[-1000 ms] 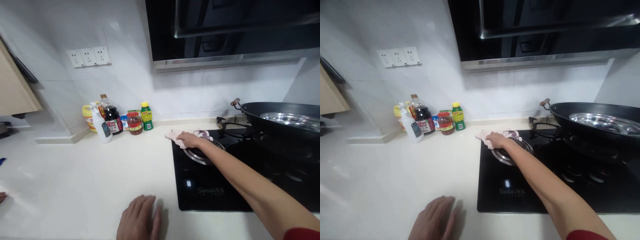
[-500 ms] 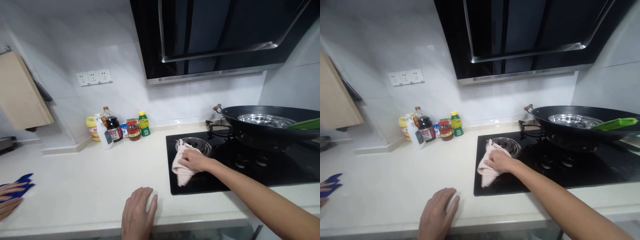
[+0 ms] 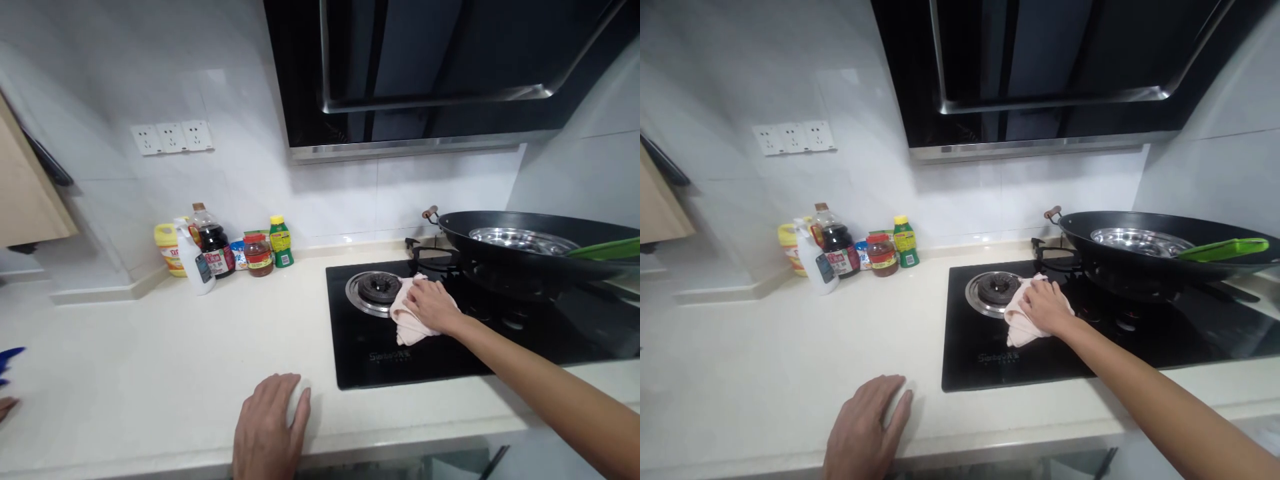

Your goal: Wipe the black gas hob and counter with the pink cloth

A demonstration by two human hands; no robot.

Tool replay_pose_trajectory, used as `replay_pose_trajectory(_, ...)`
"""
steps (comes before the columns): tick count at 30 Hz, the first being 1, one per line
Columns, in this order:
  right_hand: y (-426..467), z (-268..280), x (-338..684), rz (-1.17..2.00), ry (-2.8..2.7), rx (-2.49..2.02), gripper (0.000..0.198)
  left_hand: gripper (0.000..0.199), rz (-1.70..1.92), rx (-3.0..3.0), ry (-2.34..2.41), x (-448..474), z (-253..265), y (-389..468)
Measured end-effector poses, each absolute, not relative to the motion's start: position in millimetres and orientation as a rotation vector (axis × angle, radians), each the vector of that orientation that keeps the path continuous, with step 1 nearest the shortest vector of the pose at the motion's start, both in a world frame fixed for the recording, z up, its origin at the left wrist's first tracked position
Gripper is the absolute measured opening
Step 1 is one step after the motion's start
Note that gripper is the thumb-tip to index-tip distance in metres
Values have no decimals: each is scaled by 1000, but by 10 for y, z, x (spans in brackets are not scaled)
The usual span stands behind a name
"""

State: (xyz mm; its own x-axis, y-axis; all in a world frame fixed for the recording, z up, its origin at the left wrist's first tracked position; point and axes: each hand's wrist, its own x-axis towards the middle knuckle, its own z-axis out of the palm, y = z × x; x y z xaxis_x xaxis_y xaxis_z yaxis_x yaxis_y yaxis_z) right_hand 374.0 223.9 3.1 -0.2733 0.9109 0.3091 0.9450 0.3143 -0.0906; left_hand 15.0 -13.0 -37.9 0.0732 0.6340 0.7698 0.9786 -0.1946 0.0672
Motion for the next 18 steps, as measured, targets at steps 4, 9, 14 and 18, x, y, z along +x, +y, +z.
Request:
replay_pose_trajectory(4,2503,93,3715,-110,-2280,-1819,32,20,-964,-1869,-1594,166,-357,-133)
replay_pose_trajectory(9,2581,202,3707,-29,-2239,-1922,40,21,-965,-1884,-1635,191,-314,-161)
replay_pose_trajectory(14,2087,183,3595,-50,-2319,-1798,41,23,-929,-1905,-1696,232,-265,-196)
replay_pose_trajectory(18,1513,147,3349,-39,-2431,-1586,49,26,-930,-1889,-1713,240,-256,-195)
